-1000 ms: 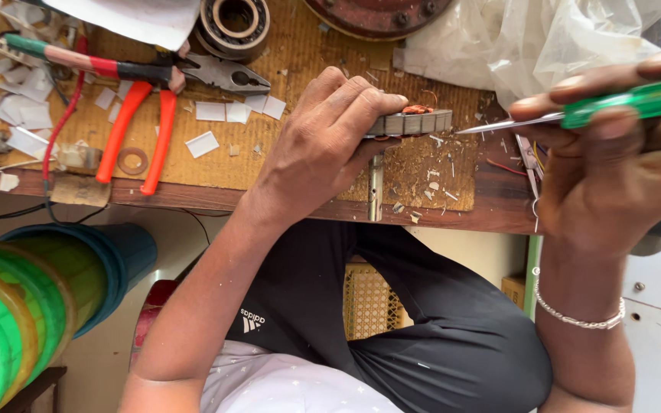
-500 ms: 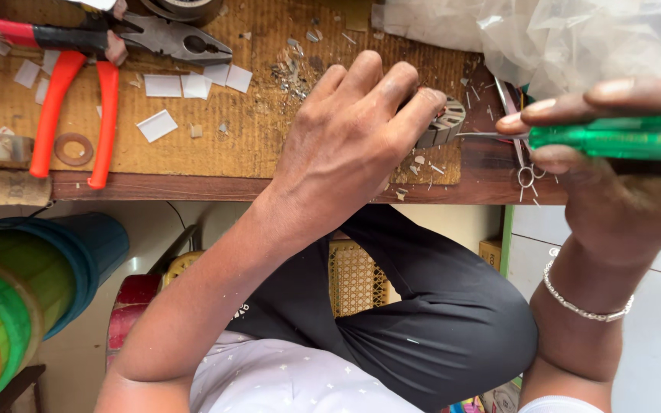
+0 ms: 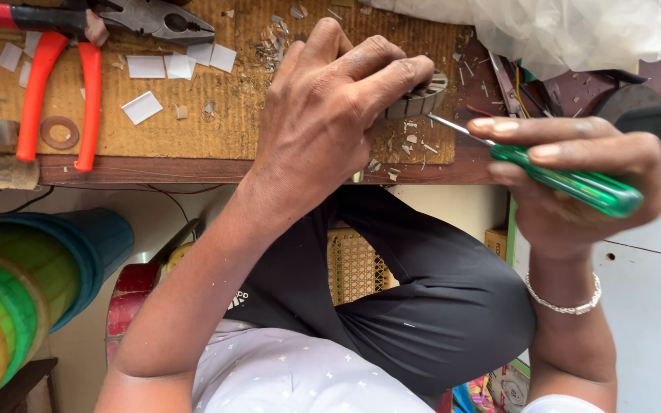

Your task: The person inserts small white insulating pieces into slots on a motor rotor and uses a screwdriver to press them into place. The person repeatedly cuts insulation pieces with scissors and places them into the rotor slots, then uses a screwdriver to adjust the copper windings and secure the insulation.

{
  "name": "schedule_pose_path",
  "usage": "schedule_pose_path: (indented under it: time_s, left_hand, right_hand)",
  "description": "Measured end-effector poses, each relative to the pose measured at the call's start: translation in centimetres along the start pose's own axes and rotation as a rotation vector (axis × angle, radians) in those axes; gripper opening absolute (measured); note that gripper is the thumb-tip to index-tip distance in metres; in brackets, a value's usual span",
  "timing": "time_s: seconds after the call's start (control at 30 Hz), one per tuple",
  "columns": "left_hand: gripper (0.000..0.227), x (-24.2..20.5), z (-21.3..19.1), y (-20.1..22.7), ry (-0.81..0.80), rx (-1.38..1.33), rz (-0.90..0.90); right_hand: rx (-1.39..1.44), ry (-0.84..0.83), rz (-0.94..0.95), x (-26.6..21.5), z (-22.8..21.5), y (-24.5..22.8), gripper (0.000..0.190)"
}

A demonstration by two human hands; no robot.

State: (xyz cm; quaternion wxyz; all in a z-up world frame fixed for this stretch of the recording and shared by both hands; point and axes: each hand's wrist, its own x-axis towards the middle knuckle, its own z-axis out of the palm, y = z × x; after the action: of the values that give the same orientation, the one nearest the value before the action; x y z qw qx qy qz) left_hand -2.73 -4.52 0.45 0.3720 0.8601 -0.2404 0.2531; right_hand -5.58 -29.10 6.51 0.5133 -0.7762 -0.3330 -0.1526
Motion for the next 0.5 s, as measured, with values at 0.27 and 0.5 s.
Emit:
schedule_pose_path:
  time_s: [0.27, 0.5]
  left_hand:
    - [0.05, 0.0, 0.4, -0.7, 0.023, 0.011, 0.051]
    - [0.04, -0.3, -0.3, -1.0, 0.041, -0.026, 0.06]
  right_hand:
    - [0.013, 0.019, 0.007, 0.1, 2.1, 0.1, 0.031]
    - [-0.079, -0.019, -0.01, 0.9, 3.6, 0.7, 0.028]
